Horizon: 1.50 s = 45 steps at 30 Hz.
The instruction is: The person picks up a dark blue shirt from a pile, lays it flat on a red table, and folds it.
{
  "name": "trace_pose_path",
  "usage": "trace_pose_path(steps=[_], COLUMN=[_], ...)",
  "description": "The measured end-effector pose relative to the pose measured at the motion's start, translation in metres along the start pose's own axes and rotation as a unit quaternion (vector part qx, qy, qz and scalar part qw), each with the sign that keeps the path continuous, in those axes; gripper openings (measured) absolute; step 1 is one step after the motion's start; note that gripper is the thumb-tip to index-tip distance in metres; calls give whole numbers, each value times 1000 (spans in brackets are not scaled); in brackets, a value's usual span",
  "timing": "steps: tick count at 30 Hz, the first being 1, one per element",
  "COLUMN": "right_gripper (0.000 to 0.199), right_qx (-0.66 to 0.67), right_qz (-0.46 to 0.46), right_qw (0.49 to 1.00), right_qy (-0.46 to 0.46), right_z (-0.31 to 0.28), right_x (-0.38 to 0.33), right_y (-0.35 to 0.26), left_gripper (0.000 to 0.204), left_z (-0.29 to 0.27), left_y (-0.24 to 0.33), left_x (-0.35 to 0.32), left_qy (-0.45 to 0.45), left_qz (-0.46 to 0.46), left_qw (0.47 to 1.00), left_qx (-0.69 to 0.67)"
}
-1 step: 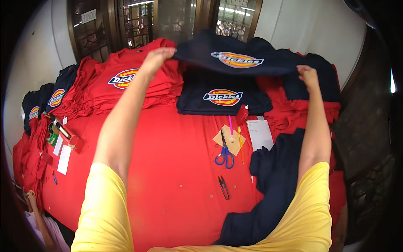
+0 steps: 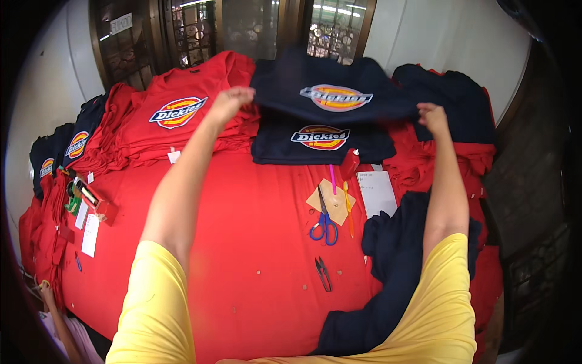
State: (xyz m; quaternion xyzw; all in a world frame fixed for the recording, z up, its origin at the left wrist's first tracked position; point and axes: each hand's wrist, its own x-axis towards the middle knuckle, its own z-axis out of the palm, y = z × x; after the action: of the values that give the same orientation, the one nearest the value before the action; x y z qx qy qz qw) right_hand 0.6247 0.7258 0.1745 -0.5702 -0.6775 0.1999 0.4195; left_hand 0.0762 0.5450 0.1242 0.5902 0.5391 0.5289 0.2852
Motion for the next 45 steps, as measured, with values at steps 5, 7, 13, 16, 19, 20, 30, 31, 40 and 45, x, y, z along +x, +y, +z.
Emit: trace_pose_path(steps=[5,7,13,16,19,20,30,31,40,45], right_gripper=[47,52,25,21,33,39,16,15,20,41], right_qx=[-327,-319,-368,-428,-495,-511,-109,-102,458,134], right_qz=[-52,-25,-141,-96,1,40,-83,-137,-83,-225], right_qw=[934,930,891,866,851,848,956,953,825,889], right_qy=[-134,-183,-226,-239,-174,-134,259,250,-320,-377], right_z=[95,113,16,-36,-71,-77,-38,-34,179,276], right_x=[-44,-63,-131,-239,-364,-401,-475,-481,-621,-674], right_y=[105,102,5,-42,-68,-66,3,-30,-275,-271], left_gripper=[65,70,65,63,60,58,46,46,72,33], left_z=[73,75,15,-20,-31,-25,-34,-37,-20,-90], left_y=[-95,-101,-68,-27,-31,-43,-52,-43,46,-32], left_x=[-48,-86,-262,-387,-505,-531,-585,-583,-590,-632], left_qy=[-115,-126,-93,-20,112,146,153,133,-29,325], left_qz=[-115,-132,-122,-253,-275,-296,-224,-209,-75,-213], left_qw=[947,933,934,907,856,840,870,918,947,844], left_qx=[276,310,321,335,423,430,411,310,-310,-369])
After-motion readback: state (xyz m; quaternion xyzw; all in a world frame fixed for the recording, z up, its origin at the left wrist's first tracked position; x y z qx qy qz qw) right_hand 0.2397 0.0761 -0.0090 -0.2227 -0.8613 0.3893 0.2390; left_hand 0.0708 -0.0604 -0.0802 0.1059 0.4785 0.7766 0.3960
